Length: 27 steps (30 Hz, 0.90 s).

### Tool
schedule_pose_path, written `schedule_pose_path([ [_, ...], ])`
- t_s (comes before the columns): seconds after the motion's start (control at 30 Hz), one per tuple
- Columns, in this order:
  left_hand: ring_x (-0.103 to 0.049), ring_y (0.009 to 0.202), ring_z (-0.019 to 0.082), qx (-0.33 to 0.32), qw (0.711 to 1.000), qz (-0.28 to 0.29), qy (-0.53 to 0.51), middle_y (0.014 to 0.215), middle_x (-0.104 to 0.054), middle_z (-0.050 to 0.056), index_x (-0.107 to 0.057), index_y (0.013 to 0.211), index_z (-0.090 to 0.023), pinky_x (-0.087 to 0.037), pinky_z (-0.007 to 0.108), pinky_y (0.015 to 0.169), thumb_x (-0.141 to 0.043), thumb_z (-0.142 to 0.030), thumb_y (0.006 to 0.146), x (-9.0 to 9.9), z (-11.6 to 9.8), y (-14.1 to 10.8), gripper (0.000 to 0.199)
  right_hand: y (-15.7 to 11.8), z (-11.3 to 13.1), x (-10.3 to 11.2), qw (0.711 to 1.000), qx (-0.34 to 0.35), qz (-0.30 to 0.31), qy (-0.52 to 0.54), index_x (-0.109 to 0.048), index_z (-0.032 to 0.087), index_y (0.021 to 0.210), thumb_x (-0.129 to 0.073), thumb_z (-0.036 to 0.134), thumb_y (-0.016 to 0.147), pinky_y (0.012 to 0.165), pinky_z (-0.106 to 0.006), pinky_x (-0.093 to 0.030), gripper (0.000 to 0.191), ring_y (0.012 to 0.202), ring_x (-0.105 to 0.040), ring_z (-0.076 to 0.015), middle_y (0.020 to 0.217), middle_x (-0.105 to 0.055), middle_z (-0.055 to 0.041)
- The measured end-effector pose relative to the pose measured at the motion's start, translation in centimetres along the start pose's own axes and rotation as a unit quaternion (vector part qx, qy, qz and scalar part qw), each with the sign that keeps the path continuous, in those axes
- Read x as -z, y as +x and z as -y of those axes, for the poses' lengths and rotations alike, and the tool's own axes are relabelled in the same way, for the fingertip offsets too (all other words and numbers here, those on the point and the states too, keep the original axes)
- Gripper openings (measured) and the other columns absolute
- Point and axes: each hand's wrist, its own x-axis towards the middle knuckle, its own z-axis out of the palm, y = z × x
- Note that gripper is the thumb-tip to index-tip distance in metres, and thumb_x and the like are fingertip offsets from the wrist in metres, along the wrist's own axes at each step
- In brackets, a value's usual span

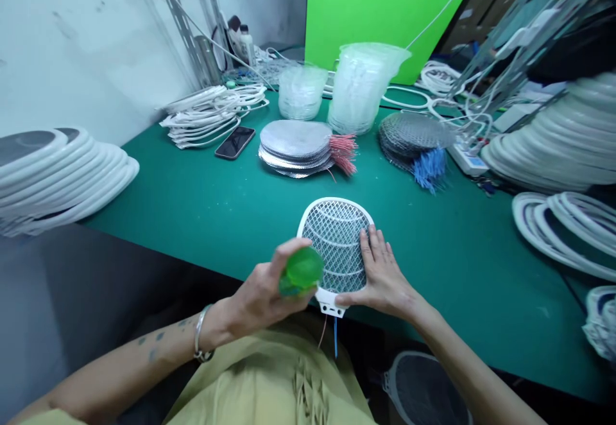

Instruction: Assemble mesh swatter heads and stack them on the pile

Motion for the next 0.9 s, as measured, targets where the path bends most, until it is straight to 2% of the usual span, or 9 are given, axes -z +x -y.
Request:
schedule_pose_path([
  [0.03,-0.059,0.063,0.012,0.004,1.0,-0.011,0.005,0.094,-0.063,0.001,-0.029,0.138,-0.028,-0.049,0.021,0.055,-0.064,-0.027,0.085,0.4,0.3,0.2,0.064,0.0,0.0,0.0,1.0,0.0,-0.001,0.001,0.02,0.01,0.149,-0.052,0.094,0.048,0.116,-0.052,0.002,0.15,0.141,0.024,-0.033,0.155,0.027,-0.0144],
  [0.17,-0.058,0.061,0.011,0.012,0.999,0.033,0.036,0.09,-0.063,-0.002,-0.031,0.138,-0.029,-0.046,0.019,0.054,-0.062,-0.027,0.087,1.3,1.1,1.0,0.06,-0.1,0.3,0.4,1.0,-0.016,0.016,-0.001,0.016,0.009,0.15,-0.052,0.095,0.045,0.117,-0.05,0.002,0.152,0.141,0.022,-0.0323,0.155,0.026,-0.0144],
  [0.23,-0.058,0.063,0.011,0.011,0.999,0.005,0.037,0.092,-0.062,0.0,-0.029,0.138,-0.028,-0.047,0.02,0.056,-0.061,-0.03,0.088,1.3,1.7,1.6,0.059,-0.1,0.7,0.8,0.999,-0.026,0.026,-0.004,0.014,0.008,0.15,-0.053,0.094,0.045,0.117,-0.048,0.003,0.152,0.141,0.022,-0.0317,0.155,0.026,-0.0137],
  [0.37,-0.058,0.06,0.011,0.018,0.999,0.006,0.036,0.085,-0.06,-0.002,-0.029,0.138,-0.029,-0.046,0.019,0.051,-0.06,-0.031,0.089,1.6,3.0,3.6,0.058,-0.3,1.1,1.5,0.998,-0.041,0.047,-0.001,0.014,0.01,0.151,-0.055,0.093,0.045,0.117,-0.047,0.004,0.151,0.141,0.023,-0.0308,0.155,0.027,-0.0114],
  [0.47,-0.06,0.064,0.013,0.026,0.999,-0.042,0.009,0.091,-0.061,0.0,-0.025,0.139,-0.029,-0.05,0.022,0.054,-0.061,-0.032,0.088,2.0,4.1,6.0,0.062,-0.3,1.1,1.6,0.997,-0.047,0.06,0.009,0.016,0.012,0.15,-0.058,0.09,0.047,0.117,-0.047,0.005,0.149,0.141,0.024,-0.0309,0.154,0.03,-0.0092],
  [0.57,-0.06,0.062,0.012,0.032,0.999,-0.028,-0.011,0.086,-0.06,-0.002,-0.029,0.138,-0.028,-0.05,0.023,0.055,-0.062,-0.032,0.087,2.3,5.1,9.0,0.061,-0.2,0.9,1.5,0.996,-0.054,0.066,0.015,0.016,0.012,0.15,-0.062,0.086,0.048,0.117,-0.047,0.006,0.148,0.141,0.025,-0.0303,0.154,0.031,-0.0081],
  [0.67,-0.062,0.069,0.013,0.032,0.997,-0.065,-0.022,0.092,-0.06,-0.001,-0.025,0.14,-0.028,-0.053,0.026,0.062,-0.063,-0.033,0.086,2.3,6.1,11.8,0.065,-0.1,0.8,1.4,0.995,-0.06,0.072,0.027,0.017,0.014,0.15,-0.064,0.082,0.05,0.117,-0.046,0.006,0.145,0.14,0.026,-0.0288,0.154,0.031,-0.0067],
  [0.8,-0.063,0.073,0.014,0.036,0.997,-0.057,-0.038,0.092,-0.061,-0.001,-0.028,0.139,-0.026,-0.051,0.027,0.069,-0.064,-0.031,0.084,1.6,7.0,14.9,0.066,-0.1,1.1,1.8,0.992,-0.069,0.091,0.05,0.018,0.015,0.15,-0.066,0.079,0.051,0.117,-0.047,0.006,0.145,0.14,0.025,-0.0294,0.154,0.031,-0.006],
  [0.9,-0.061,0.071,0.013,0.011,0.998,-0.053,-0.04,0.095,-0.061,0.0,-0.025,0.14,-0.026,-0.049,0.025,0.068,-0.064,-0.031,0.084,0.7,7.0,17.0,0.069,-0.1,1.2,2.2,0.991,-0.071,0.095,0.066,0.017,0.014,0.15,-0.066,0.08,0.049,0.117,-0.049,0.005,0.147,0.14,0.024,-0.0311,0.154,0.031,-0.0073],
])
